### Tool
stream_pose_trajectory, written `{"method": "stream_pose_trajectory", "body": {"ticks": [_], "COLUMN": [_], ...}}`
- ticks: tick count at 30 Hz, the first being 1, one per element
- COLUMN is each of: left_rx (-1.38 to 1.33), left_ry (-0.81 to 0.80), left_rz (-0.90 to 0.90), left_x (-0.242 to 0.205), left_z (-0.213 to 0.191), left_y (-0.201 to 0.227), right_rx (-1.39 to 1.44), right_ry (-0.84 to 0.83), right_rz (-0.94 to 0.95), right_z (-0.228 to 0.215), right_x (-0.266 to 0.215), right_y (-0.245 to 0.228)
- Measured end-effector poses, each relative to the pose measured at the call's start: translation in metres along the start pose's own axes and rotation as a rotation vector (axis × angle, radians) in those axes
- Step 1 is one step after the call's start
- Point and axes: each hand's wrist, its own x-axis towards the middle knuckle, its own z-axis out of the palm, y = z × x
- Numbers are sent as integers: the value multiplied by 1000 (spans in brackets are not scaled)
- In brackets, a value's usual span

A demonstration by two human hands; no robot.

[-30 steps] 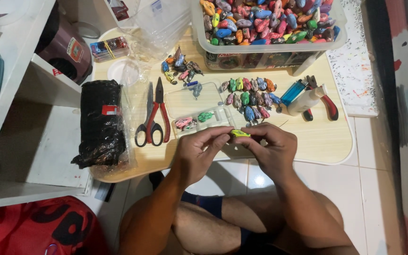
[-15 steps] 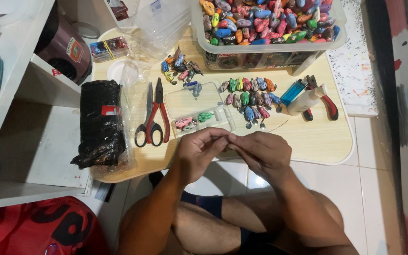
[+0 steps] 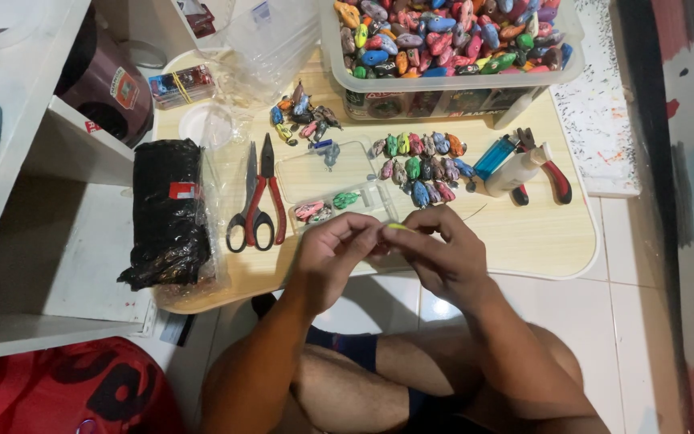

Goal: Assembling small fishing lures by applying glue and attaching components

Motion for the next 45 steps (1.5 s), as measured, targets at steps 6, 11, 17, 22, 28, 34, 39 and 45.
{"method": "stream_pose_trajectory", "body": {"ticks": [6, 11, 17, 22, 28, 34, 39, 45], "left_rx": [474, 526, 520, 428, 543, 507, 412, 436], "left_ry": [71, 9, 50, 114, 54, 67, 113, 51], "left_rz": [582, 633, 622, 565, 710, 628, 376, 418], "left_x": [7, 1, 2, 4, 6, 1, -7, -4], "left_z": [7, 9, 9, 8, 4, 6, 8, 7], "left_y": [-2, 8, 7, 1, -2, 9, 11, 12], "right_rx": [69, 189, 316, 353, 270, 169, 148, 130], "right_ry": [34, 79, 119, 110, 73, 34, -27, -17], "right_rz": [132, 286, 396, 387, 374, 317, 196, 215], "right_z": [-1, -5, -2, -4, -5, -4, -5, -7], "right_x": [-7, -15, -25, -22, -20, -4, -4, -2], "right_y": [4, 2, 11, 11, 11, -3, -2, -4]}}
